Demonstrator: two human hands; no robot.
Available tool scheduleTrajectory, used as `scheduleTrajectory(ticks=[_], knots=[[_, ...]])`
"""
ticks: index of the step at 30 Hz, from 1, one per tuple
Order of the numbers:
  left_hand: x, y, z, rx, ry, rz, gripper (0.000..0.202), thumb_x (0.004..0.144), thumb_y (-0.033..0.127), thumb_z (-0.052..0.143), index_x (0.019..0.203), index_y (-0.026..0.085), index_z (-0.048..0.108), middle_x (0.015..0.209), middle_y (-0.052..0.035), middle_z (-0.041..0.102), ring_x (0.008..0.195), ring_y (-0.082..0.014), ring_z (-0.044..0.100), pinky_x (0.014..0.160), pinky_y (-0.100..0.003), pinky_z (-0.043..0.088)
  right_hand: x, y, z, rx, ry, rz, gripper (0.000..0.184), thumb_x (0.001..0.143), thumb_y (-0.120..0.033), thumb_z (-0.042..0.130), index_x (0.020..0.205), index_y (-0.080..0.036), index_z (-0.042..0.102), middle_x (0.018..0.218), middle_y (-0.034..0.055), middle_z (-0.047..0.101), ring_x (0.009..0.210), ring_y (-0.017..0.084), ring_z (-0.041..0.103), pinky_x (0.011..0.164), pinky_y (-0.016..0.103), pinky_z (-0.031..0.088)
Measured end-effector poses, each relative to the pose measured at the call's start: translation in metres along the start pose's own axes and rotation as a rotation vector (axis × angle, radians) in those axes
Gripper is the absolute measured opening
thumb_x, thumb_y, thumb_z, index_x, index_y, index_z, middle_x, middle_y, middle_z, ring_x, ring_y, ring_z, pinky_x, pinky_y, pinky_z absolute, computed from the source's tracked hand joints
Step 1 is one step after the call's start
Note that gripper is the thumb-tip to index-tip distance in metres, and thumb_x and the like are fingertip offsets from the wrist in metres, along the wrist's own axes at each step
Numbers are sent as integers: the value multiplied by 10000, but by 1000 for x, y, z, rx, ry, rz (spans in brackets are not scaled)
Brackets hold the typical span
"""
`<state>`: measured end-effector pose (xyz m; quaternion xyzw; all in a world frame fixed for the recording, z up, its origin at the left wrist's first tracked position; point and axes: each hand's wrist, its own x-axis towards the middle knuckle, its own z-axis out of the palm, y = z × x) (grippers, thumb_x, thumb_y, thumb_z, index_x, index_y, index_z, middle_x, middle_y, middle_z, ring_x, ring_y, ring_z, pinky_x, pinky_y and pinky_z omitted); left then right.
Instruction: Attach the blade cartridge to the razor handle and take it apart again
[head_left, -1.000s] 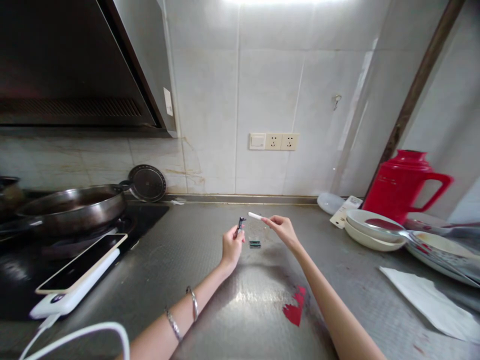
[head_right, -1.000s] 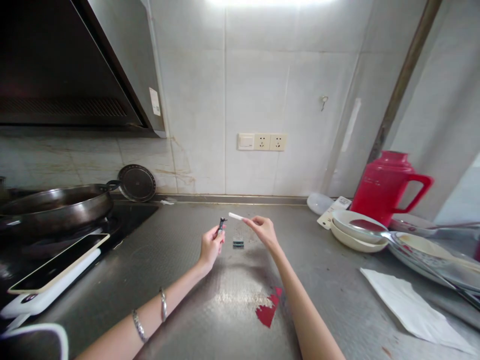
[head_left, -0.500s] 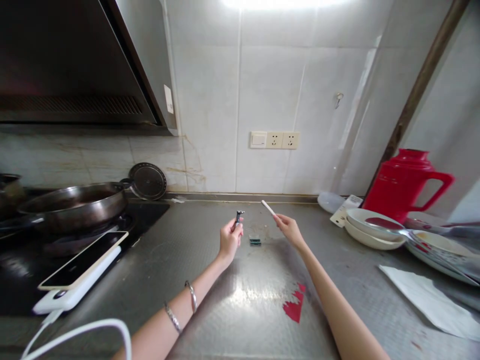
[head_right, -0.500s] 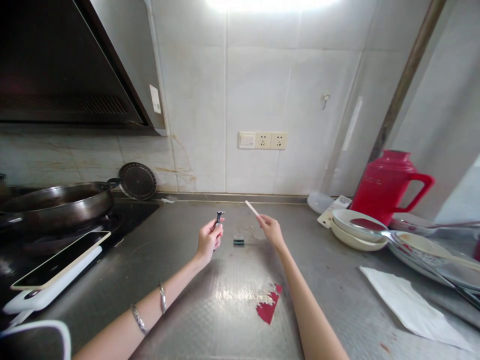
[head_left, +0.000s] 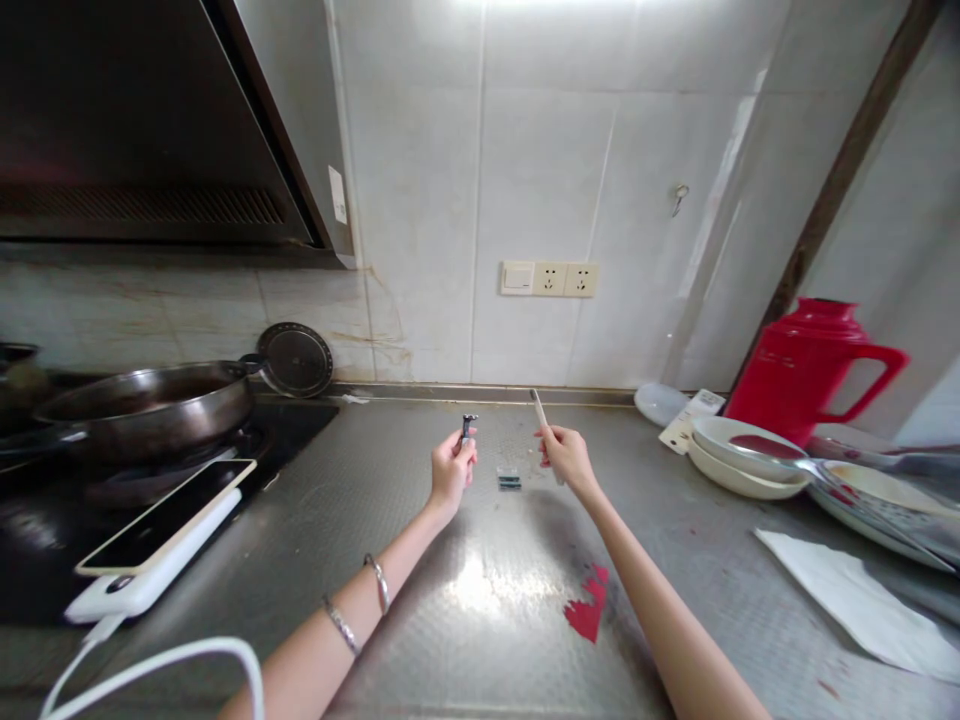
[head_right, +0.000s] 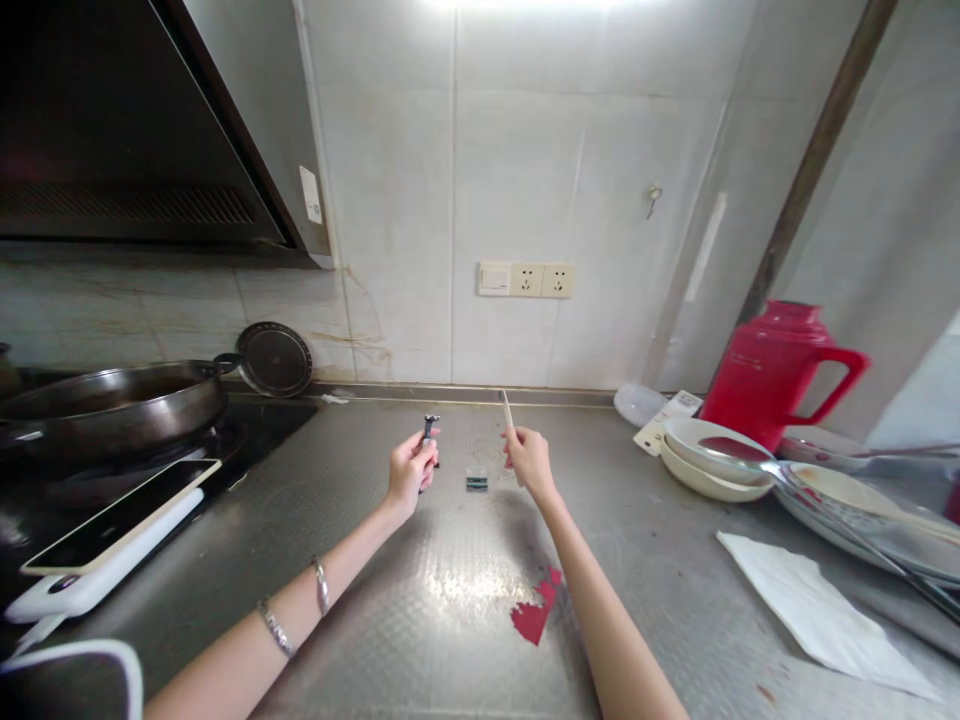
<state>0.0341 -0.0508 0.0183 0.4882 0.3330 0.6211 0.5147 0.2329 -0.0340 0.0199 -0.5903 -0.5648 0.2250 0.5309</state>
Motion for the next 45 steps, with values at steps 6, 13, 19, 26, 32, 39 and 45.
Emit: scheduleTrajectory(ticks=[6, 13, 19, 26, 32, 39, 45], knots=[[0, -1, -1, 30, 9, 4, 352, 721, 326, 576, 1015, 134, 562, 515, 83, 440, 304, -17, 275, 293, -157, 195, -23, -30, 11, -537, -164, 20, 364, 807, -319, 407, 650, -123, 670, 592, 98, 636, 568, 161, 616, 497, 199, 390], [-1, 0, -1, 59, 3, 19, 347, 712, 342, 590, 990, 135, 575, 519, 84, 440, 306, -14, 275, 298, -157, 202, -64, -52, 46, -909, -346, -44, 347, 809, -314, 409, 824, -136, 707, 859, 174, 696, 787, 238, 660, 644, 269, 450], [-1, -2, -1, 35, -7, 14, 351, 711, 341, 592, 991, 129, 572, 510, 81, 440, 312, -13, 272, 304, -154, 202, -76, -40, 61, -952, -434, -76, 324, 805, -276, 418, 911, -133, 690, 934, 185, 682, 861, 263, 653, 693, 312, 475], [-3, -4, 0, 39, -21, 3, 330, 726, 313, 561, 993, 121, 563, 516, 82, 428, 315, -13, 253, 300, -153, 209, -75, -32, 63, -930, -431, -62, 308, 800, -260, 430, 923, -126, 678, 962, 195, 670, 899, 257, 641, 743, 324, 471], [-4, -4, 1, 38, -18, -12, 347, 720, 351, 582, 982, 125, 574, 501, 87, 429, 299, -12, 261, 306, -162, 205, -76, -33, 63, -918, -420, -40, 310, 787, -234, 427, 932, -108, 670, 964, 208, 666, 897, 274, 641, 732, 332, 475], [-5, -6, 1, 48, -34, -19, 348, 716, 357, 590, 979, 130, 576, 504, 84, 435, 300, -10, 265, 304, -160, 204, -72, -34, 58, -929, -395, -70, 316, 810, -284, 430, 902, -111, 678, 916, 200, 675, 838, 271, 651, 678, 303, 465], [-3, -8, -2, 14, -39, -39, 360, 700, 371, 614, 972, 139, 569, 513, 81, 443, 312, -12, 266, 316, -160, 196, -41, -24, 27, -967, -276, -107, 347, 872, -298, 373, 844, -158, 690, 873, 148, 674, 796, 219, 636, 664, 265, 426]])
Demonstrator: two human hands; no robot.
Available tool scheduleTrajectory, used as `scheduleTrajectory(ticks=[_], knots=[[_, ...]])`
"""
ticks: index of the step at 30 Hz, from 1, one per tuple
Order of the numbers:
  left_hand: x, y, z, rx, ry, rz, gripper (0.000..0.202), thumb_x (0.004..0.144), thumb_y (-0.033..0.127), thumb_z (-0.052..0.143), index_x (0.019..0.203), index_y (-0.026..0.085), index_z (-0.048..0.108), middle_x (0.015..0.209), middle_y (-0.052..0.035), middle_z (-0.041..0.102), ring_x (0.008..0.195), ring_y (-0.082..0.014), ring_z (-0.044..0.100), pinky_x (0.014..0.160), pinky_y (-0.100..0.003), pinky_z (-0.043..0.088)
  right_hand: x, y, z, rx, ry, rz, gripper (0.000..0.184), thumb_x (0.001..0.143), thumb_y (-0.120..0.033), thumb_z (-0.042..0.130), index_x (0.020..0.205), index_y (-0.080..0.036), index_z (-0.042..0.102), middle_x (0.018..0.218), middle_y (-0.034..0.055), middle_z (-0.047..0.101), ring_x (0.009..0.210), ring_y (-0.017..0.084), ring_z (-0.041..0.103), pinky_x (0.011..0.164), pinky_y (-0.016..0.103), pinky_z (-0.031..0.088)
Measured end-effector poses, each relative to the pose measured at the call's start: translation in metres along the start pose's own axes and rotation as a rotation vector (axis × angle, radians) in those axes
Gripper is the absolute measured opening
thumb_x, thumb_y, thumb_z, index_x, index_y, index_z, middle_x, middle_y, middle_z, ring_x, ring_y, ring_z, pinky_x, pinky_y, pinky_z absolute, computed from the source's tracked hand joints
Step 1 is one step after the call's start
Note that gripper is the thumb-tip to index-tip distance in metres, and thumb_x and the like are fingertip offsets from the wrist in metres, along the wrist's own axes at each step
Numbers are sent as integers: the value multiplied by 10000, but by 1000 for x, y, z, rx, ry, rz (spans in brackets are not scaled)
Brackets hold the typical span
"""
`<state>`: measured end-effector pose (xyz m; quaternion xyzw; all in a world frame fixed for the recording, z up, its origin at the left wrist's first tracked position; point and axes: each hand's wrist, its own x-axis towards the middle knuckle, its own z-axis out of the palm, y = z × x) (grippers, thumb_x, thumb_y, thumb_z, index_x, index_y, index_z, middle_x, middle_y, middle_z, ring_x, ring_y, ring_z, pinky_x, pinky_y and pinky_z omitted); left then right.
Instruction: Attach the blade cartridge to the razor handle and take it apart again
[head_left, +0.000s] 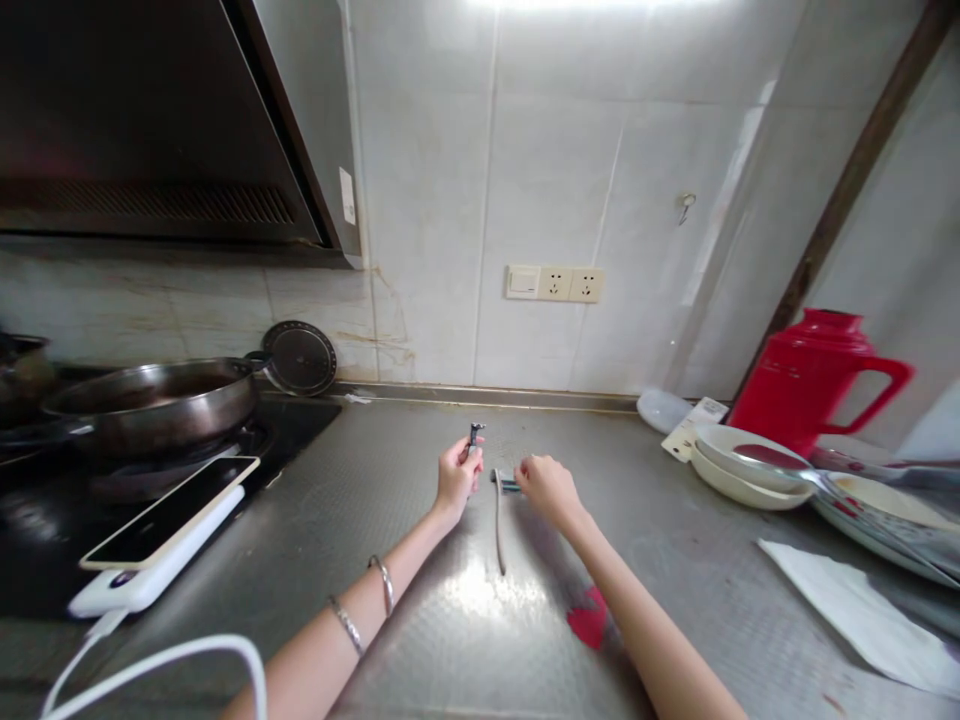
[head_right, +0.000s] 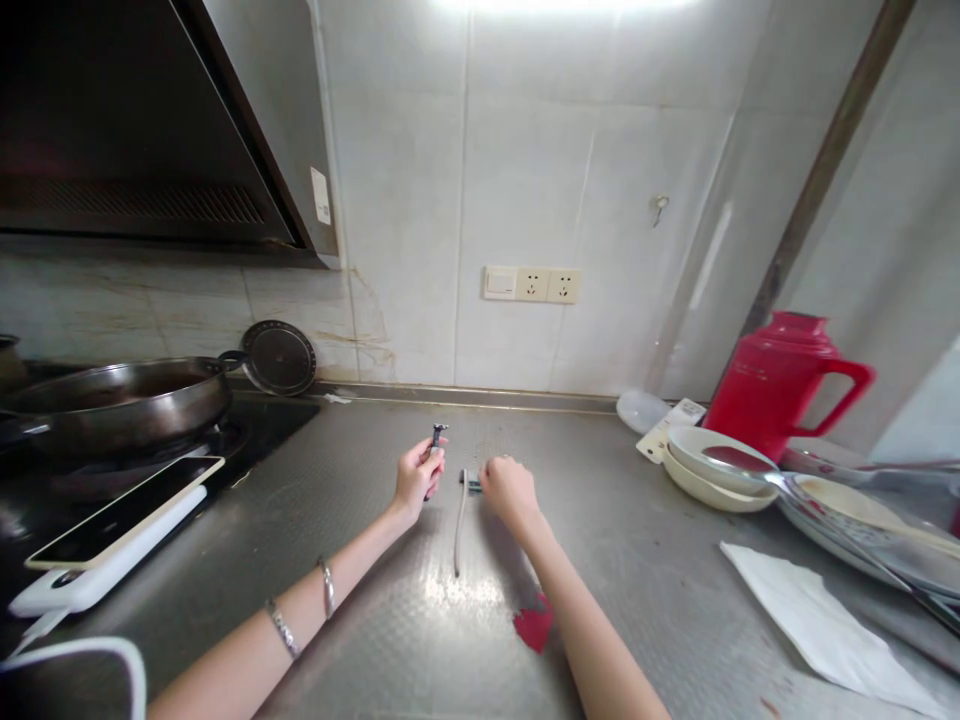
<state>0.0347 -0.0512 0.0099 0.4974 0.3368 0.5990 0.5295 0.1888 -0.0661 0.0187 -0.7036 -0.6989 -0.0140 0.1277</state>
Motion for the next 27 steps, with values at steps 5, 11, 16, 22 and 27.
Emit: scheduleTrajectory(ticks=[5, 11, 16, 22, 27], knots=[[2, -2, -1, -35, 16, 30, 306, 699, 374, 608, 908, 158, 551, 531, 75, 440, 357, -24, 306, 349, -156, 211, 13, 34, 14, 127, 83, -231, 284, 873, -256, 421, 988, -197, 673, 993, 85, 632, 967, 180, 545, 779, 228, 393], [5, -8, -4, 8, -32, 57, 296, 703, 376, 601, 896, 155, 562, 545, 62, 457, 402, -43, 364, 399, -170, 253, 24, 45, 39, 311, 80, -362, 263, 861, -262, 460, 925, -177, 702, 978, 74, 625, 950, 184, 507, 840, 262, 374], [7, -11, -5, 10, -58, 44, 294, 697, 368, 604, 897, 154, 574, 549, 55, 474, 415, -50, 378, 418, -179, 261, 29, 46, 44, 332, 44, -408, 263, 852, -281, 472, 902, -180, 710, 972, 74, 632, 948, 190, 510, 853, 280, 363], [6, -11, -5, 11, -67, 49, 272, 694, 341, 604, 884, 148, 579, 539, 57, 469, 413, -49, 374, 419, -183, 253, 29, 44, 40, 263, -40, -432, 263, 851, -275, 467, 872, -183, 712, 921, 72, 648, 946, 183, 525, 845, 258, 362], [6, -12, -5, 19, -62, 55, 248, 713, 317, 583, 896, 150, 574, 544, 59, 463, 417, -49, 375, 422, -183, 254, 26, 39, 34, 208, -35, -412, 249, 849, -262, 475, 877, -187, 710, 930, 72, 655, 963, 180, 531, 845, 240, 364]])
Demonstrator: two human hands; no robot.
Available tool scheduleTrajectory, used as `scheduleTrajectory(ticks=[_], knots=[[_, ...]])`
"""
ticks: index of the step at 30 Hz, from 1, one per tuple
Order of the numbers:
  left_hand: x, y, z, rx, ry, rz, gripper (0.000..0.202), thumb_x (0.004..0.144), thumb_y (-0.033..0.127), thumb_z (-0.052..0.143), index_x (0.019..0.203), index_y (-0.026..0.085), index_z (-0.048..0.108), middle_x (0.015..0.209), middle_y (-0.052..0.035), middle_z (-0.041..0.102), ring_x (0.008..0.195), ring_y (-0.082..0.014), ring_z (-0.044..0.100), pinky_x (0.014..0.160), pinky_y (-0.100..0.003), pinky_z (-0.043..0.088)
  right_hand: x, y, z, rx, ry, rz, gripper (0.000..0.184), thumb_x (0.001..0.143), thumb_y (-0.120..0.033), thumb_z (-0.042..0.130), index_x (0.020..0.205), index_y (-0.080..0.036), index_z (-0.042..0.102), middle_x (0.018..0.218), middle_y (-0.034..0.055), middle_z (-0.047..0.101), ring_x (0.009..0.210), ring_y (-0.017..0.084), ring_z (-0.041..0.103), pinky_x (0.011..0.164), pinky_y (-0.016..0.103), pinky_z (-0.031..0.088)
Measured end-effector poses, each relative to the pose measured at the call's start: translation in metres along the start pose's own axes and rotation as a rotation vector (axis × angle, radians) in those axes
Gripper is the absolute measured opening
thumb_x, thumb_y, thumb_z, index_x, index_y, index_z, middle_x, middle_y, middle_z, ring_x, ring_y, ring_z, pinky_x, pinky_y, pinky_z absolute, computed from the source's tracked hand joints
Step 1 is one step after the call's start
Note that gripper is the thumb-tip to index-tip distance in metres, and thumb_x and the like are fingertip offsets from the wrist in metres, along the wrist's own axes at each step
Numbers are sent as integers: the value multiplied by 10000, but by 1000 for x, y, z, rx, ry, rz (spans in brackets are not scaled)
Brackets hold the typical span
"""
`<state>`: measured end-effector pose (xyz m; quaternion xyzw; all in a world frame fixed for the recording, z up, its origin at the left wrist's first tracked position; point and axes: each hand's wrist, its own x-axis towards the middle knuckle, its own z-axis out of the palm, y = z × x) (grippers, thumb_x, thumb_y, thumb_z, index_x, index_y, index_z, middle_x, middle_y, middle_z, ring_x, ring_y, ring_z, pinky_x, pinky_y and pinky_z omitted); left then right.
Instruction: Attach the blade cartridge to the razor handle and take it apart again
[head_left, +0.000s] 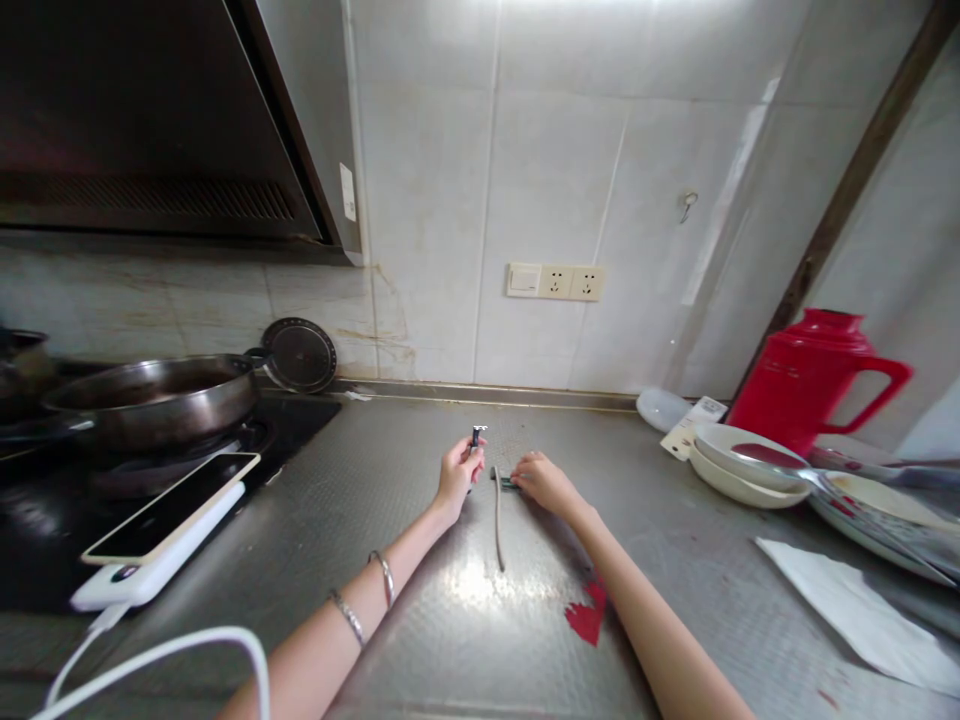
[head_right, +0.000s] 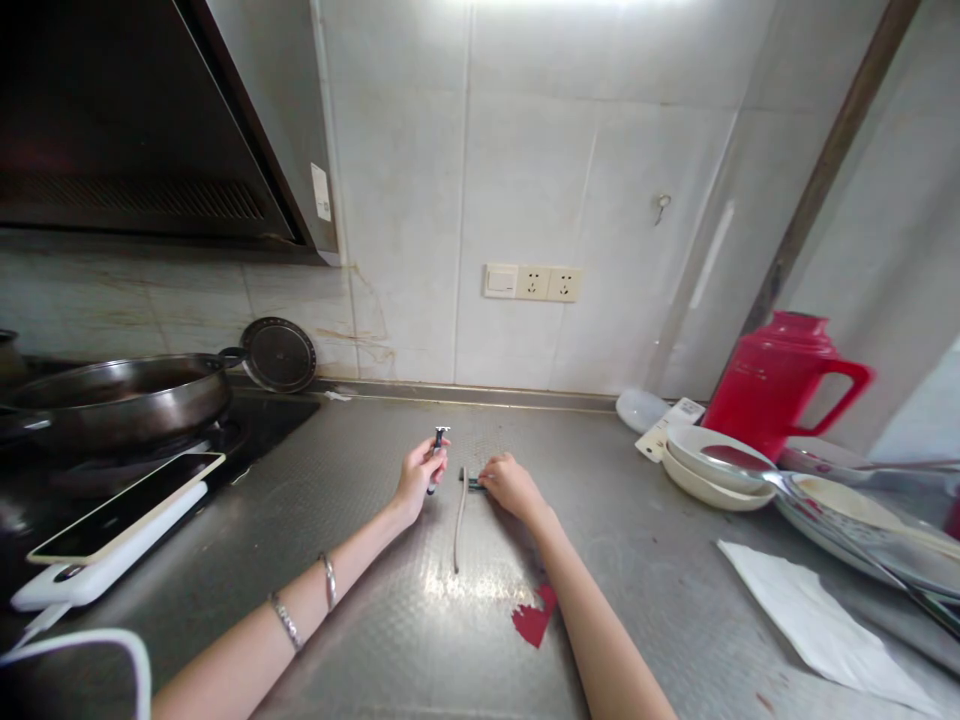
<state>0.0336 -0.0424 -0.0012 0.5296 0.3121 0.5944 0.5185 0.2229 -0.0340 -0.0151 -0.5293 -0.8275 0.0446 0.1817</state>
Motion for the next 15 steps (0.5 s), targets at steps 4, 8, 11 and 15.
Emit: scheduleTrajectory(ticks=[4, 8, 11, 15], knots=[[-1, -1, 0, 12, 3, -6, 237, 712, 309, 582, 886, 149, 575, 549, 55, 470, 421, -51, 382, 423, -183, 257, -2, -6, -3, -43, 13, -23, 260, 862, -252, 464, 858, -170, 710, 913, 80, 664, 935, 174, 547, 833, 229, 369], [0, -2, 0, 12, 11, -7, 241, 708, 309, 586, 883, 144, 577, 546, 53, 474, 421, -49, 384, 427, -181, 262, -3, -10, -6, -73, 9, -27, 273, 876, -259, 453, 856, -163, 708, 905, 86, 670, 918, 168, 566, 819, 221, 374], [1, -4, -1, 8, 8, -4, 255, 708, 317, 588, 892, 142, 573, 544, 54, 473, 421, -49, 385, 426, -181, 264, -3, -11, -5, -77, -8, -19, 281, 887, -268, 443, 857, -168, 704, 919, 87, 670, 911, 165, 580, 810, 216, 380], [2, -6, -2, 7, 10, -9, 257, 708, 320, 587, 895, 144, 570, 546, 56, 470, 418, -47, 381, 417, -179, 251, -3, -10, -4, -92, 1, -18, 299, 898, -282, 424, 854, -172, 699, 907, 92, 669, 920, 172, 584, 824, 227, 379]])
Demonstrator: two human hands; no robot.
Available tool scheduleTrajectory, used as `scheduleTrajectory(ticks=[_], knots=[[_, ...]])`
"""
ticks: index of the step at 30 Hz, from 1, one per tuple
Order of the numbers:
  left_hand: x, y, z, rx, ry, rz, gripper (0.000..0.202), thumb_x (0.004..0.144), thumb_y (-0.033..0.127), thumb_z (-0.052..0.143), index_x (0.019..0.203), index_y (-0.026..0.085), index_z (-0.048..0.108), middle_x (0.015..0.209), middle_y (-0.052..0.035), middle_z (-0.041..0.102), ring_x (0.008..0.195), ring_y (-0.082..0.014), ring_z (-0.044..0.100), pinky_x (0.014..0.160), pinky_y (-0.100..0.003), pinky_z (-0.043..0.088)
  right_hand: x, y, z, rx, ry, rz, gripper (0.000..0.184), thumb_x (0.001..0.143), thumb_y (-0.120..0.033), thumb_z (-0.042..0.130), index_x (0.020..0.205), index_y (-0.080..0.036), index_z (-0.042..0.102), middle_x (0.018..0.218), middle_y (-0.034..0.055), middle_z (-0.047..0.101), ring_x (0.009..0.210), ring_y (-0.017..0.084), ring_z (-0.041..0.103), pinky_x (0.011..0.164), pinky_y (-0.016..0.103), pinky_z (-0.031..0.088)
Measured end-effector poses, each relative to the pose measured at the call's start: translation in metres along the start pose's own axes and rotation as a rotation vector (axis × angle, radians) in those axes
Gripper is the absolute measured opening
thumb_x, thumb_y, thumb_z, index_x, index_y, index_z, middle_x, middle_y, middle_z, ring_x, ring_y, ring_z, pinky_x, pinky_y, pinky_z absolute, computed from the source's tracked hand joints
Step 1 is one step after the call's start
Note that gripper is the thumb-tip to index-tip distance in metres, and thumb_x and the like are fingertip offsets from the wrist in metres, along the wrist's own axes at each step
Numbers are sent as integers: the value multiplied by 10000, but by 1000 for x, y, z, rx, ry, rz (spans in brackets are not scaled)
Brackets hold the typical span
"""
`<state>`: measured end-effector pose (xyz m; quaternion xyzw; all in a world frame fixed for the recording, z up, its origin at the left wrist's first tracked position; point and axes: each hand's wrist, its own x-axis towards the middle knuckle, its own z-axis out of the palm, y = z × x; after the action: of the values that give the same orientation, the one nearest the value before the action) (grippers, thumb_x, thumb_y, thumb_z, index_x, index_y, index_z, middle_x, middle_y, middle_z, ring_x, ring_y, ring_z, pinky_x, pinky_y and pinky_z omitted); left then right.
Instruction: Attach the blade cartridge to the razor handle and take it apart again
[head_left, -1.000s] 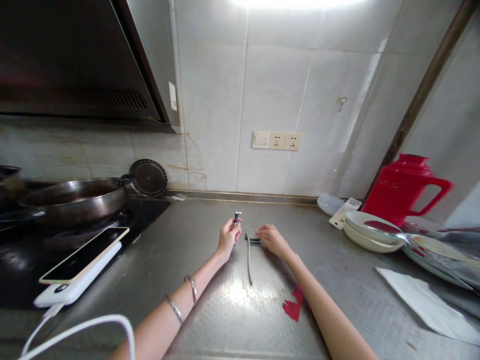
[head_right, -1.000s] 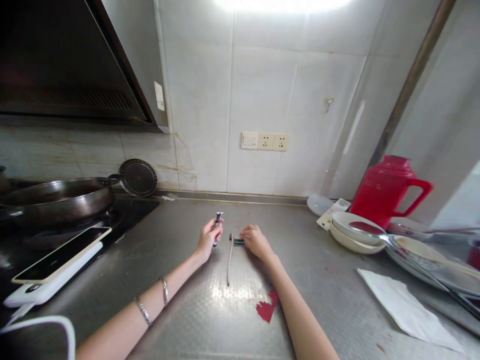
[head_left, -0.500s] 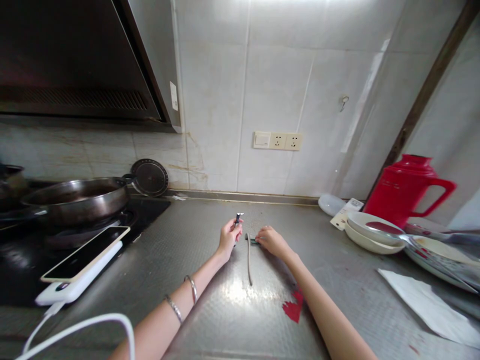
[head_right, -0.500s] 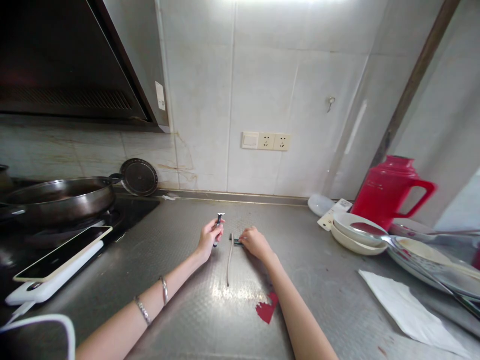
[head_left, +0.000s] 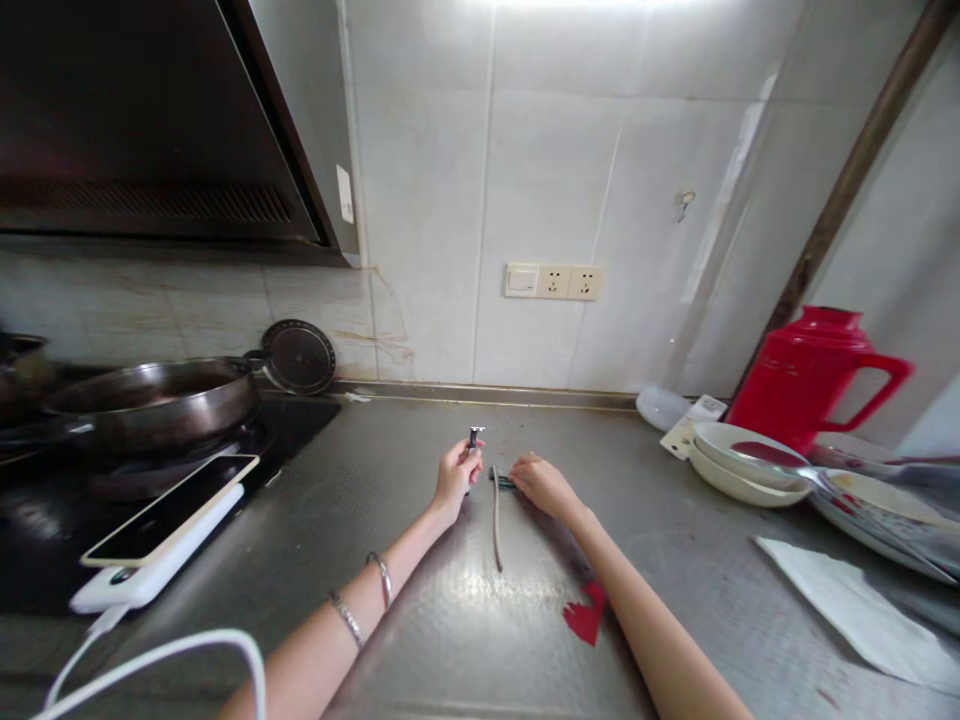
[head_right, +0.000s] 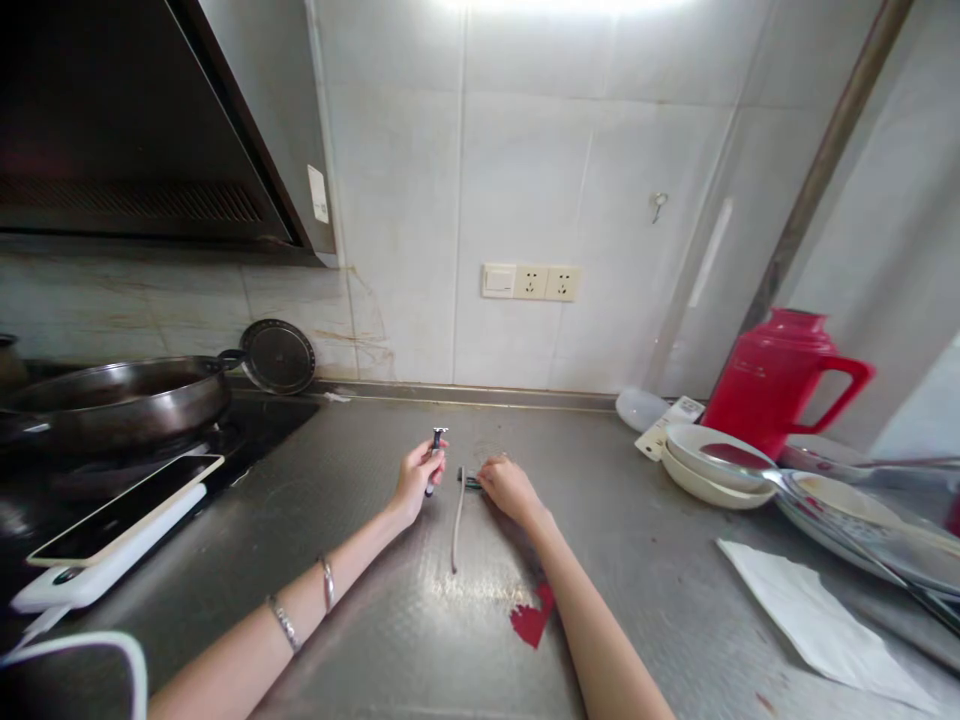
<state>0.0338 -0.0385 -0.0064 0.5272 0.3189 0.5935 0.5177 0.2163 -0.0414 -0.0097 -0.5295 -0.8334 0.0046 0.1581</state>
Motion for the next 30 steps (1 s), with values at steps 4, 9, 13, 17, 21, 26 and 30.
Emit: scheduleTrajectory(ticks=[4, 9, 13, 17, 21, 26, 30], knots=[[0, 0, 0, -3, 1, 0, 245, 713, 299, 575, 902, 144, 571, 552, 54, 470, 423, -47, 384, 418, -178, 258, -1, 0, 0, 1, 15, -7, 307, 899, -288, 411, 841, -175, 691, 892, 88, 663, 905, 178, 582, 797, 232, 388], [0, 0, 0, -10, 10, 5, 222, 716, 278, 565, 894, 147, 566, 552, 55, 469, 417, -44, 381, 408, -175, 249, -2, 1, 2, 48, 52, 29, 261, 878, -250, 426, 860, -192, 680, 887, 72, 649, 898, 167, 574, 773, 227, 390], [1, 0, 0, -31, 11, 4, 210, 709, 278, 572, 872, 147, 566, 548, 55, 469, 409, -39, 377, 406, -173, 251, -2, 4, 6, 110, 86, 19, 232, 860, -255, 451, 830, -189, 672, 863, 64, 643, 854, 161, 574, 756, 234, 395], [0, 1, -1, -50, 20, -6, 229, 694, 289, 588, 874, 149, 566, 541, 56, 472, 402, -39, 382, 397, -169, 247, 0, 9, 9, 174, 163, -15, 222, 843, -261, 469, 801, -180, 671, 864, 72, 651, 881, 179, 569, 790, 262, 395], [-2, 4, 1, -81, 93, -20, 248, 676, 303, 600, 871, 153, 567, 527, 62, 472, 367, -34, 360, 371, -168, 228, 3, 6, 4, 342, 238, 24, 250, 842, -302, 457, 822, -179, 674, 822, 62, 683, 797, 182, 601, 739, 267, 413], [-4, 7, 3, -103, 140, -37, 260, 660, 289, 600, 879, 151, 578, 512, 67, 473, 346, -33, 348, 349, -168, 231, 8, -5, -3, 539, 304, 141, 316, 833, -358, 438, 769, -151, 668, 662, 42, 658, 631, 153, 585, 615, 236, 415], [-5, 8, 5, -106, 146, -34, 253, 660, 289, 599, 872, 151, 582, 499, 70, 469, 340, -35, 343, 342, -168, 237, 12, -9, -3, 637, 324, 184, 338, 812, -357, 436, 804, -129, 685, 633, 43, 637, 620, 151, 575, 600, 239, 422]])
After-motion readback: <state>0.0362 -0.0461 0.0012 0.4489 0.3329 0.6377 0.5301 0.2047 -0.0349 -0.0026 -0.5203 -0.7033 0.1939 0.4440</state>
